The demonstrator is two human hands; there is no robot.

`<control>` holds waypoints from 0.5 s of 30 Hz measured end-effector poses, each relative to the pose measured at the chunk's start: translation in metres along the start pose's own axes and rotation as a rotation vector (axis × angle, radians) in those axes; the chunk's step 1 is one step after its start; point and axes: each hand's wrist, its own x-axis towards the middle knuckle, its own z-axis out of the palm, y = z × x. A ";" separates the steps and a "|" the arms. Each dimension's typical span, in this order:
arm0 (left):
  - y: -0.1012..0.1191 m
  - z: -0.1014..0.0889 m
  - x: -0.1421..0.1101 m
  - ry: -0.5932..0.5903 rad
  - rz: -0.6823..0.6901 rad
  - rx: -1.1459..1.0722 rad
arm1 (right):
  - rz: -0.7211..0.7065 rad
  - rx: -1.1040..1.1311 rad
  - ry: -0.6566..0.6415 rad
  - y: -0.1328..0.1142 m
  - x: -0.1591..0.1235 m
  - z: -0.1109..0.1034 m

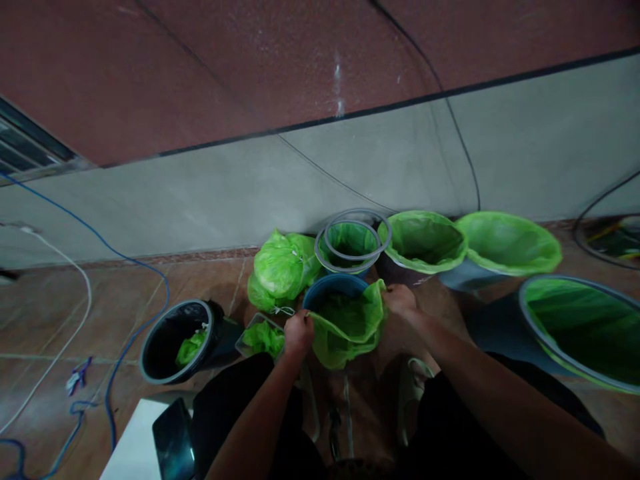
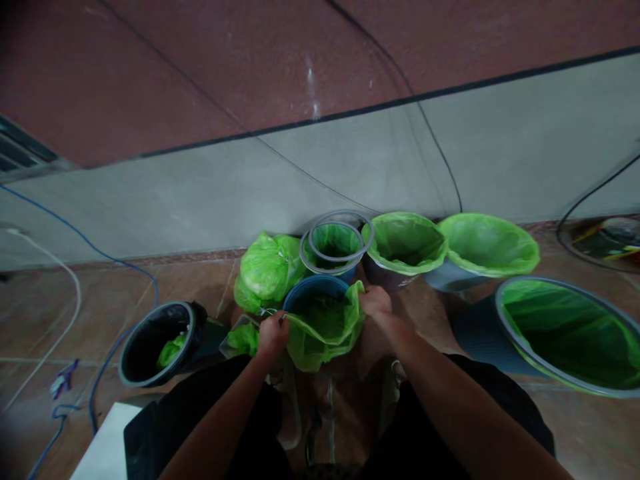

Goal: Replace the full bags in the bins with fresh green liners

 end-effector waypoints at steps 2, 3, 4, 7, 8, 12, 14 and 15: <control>-0.001 -0.017 0.001 0.057 -0.029 0.027 | 0.020 0.014 0.003 -0.005 0.003 -0.006; -0.001 -0.026 0.002 0.091 -0.043 0.036 | 0.020 0.033 0.006 -0.008 0.004 -0.009; -0.002 -0.034 0.002 0.124 -0.052 0.040 | 0.019 0.061 0.006 -0.012 0.005 -0.011; 0.000 -0.058 0.004 0.202 -0.046 -0.028 | 0.019 0.196 0.017 -0.026 0.004 -0.017; 0.003 -0.065 0.005 0.213 -0.045 -0.102 | 0.003 0.261 0.020 -0.032 0.002 -0.020; 0.027 -0.094 0.008 0.227 -0.012 -0.625 | -0.259 0.601 -0.010 -0.065 -0.009 -0.036; 0.046 -0.108 0.009 0.253 0.062 -0.846 | -0.398 0.758 -0.041 -0.082 -0.015 -0.044; 0.056 -0.113 0.009 0.266 0.103 -0.917 | -0.439 0.817 -0.058 -0.089 -0.018 -0.047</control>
